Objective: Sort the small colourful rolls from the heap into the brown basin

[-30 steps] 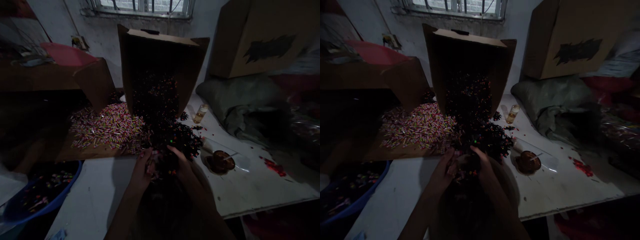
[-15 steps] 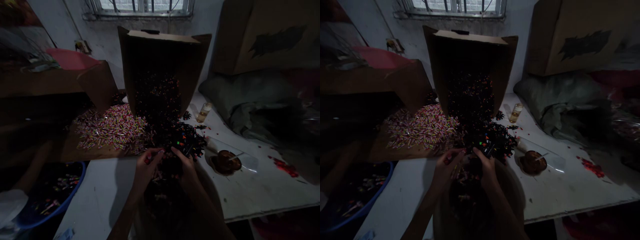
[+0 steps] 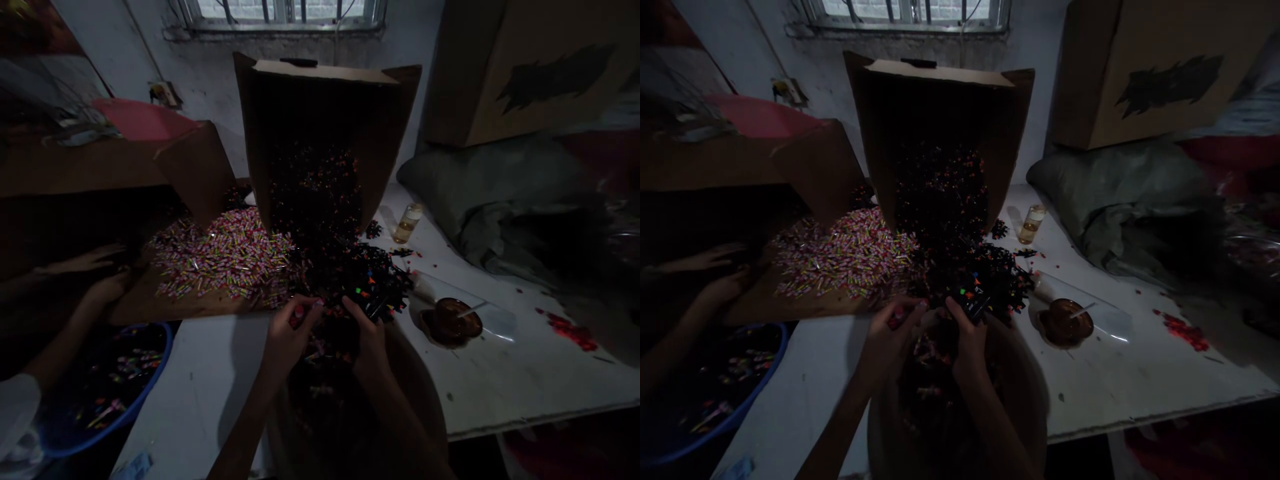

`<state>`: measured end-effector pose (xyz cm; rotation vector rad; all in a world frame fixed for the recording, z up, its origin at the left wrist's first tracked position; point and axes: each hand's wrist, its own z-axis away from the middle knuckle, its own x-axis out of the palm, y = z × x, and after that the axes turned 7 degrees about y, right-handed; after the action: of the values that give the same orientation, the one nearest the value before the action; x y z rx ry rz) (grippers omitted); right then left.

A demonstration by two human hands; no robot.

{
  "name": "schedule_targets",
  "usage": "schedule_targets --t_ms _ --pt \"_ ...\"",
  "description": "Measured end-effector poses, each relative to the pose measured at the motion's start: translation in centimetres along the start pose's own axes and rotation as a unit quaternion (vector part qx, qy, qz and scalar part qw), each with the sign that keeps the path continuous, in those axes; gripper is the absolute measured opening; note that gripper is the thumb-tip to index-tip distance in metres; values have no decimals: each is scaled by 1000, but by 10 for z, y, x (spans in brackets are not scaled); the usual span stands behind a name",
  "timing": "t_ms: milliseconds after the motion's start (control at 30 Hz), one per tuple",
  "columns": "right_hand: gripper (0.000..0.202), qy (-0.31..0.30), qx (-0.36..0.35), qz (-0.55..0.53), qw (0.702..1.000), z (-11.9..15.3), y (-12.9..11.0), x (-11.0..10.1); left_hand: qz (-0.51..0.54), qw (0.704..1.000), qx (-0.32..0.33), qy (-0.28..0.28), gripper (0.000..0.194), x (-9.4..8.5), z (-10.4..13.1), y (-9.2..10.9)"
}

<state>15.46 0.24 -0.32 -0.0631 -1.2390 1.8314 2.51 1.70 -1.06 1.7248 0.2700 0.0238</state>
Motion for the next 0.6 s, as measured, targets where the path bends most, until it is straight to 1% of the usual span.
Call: schedule_targets --t_ms 100,167,267,333,433,500,600 --pt "55 22 -29 -17 999 2 3 3 -74 995 60 -14 11 -1 2 -3" --pt "56 38 -27 -23 999 3 7 5 -134 986 94 -16 14 -1 4 -7" --pt "61 46 -15 -32 998 5 12 7 -233 961 145 -2 19 -2 4 -15" --pt "64 54 -7 -36 998 6 15 7 -282 941 186 -8 23 -4 2 -19" --pt "61 66 -1 -29 997 7 15 6 -307 923 228 -43 27 -6 -3 -22" --pt "58 72 -7 -23 997 5 15 5 -310 918 238 -66 27 -7 -6 -21" --pt "53 75 -18 -15 997 3 14 3 -311 914 246 -86 25 -5 -11 -19"
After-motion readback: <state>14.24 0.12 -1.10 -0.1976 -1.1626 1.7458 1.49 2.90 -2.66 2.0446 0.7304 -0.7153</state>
